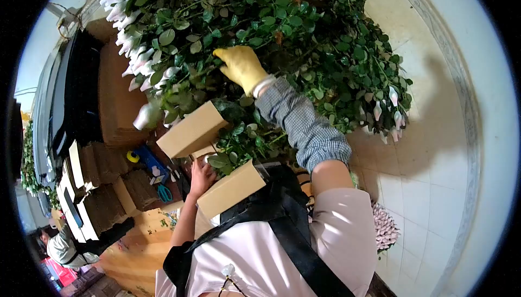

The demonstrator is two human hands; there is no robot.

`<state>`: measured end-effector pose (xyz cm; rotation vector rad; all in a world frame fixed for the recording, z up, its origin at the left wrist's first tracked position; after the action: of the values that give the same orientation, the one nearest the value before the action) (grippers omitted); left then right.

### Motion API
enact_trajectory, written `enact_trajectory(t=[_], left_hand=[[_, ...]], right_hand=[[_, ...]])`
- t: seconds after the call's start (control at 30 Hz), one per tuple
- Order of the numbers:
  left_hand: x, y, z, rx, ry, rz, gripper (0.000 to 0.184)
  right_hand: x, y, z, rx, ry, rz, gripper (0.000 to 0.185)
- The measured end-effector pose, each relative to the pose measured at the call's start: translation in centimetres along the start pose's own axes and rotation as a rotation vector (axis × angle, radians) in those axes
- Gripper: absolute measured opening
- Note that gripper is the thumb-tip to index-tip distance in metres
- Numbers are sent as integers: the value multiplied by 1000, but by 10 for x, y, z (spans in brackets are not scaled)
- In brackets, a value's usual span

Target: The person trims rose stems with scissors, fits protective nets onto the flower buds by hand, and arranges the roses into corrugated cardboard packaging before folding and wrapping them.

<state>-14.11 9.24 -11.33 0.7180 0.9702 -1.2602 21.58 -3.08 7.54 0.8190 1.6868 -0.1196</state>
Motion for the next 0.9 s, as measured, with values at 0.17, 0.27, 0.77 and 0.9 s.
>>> enact_trajectory(t=[0.17, 0.27, 0.77, 0.9], left_hand=[[-4, 3, 3, 28, -20, -10, 40], [-5, 4, 5, 31, 2, 33, 38], [-11, 3, 10, -36, -40, 48, 33], [-6, 3, 6, 2, -67, 71, 33]], right_hand=[[-46, 9, -30, -51, -31, 471, 32], [18, 11, -12, 100, -166, 252, 29], [-14, -31, -77, -118, -192, -20, 33], [124, -56, 13, -209, -250, -52, 36]])
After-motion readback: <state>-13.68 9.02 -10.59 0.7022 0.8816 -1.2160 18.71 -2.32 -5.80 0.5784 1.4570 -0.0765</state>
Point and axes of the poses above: each hand's wrist, its own y-axis towards the middle knuckle, its own x-axis out of the palm, z = x × y, the point moved 4 cm from there along y, towards the middle knuckle, and after that the axes turned 4 degrees about -x, right-handed, at the moved point
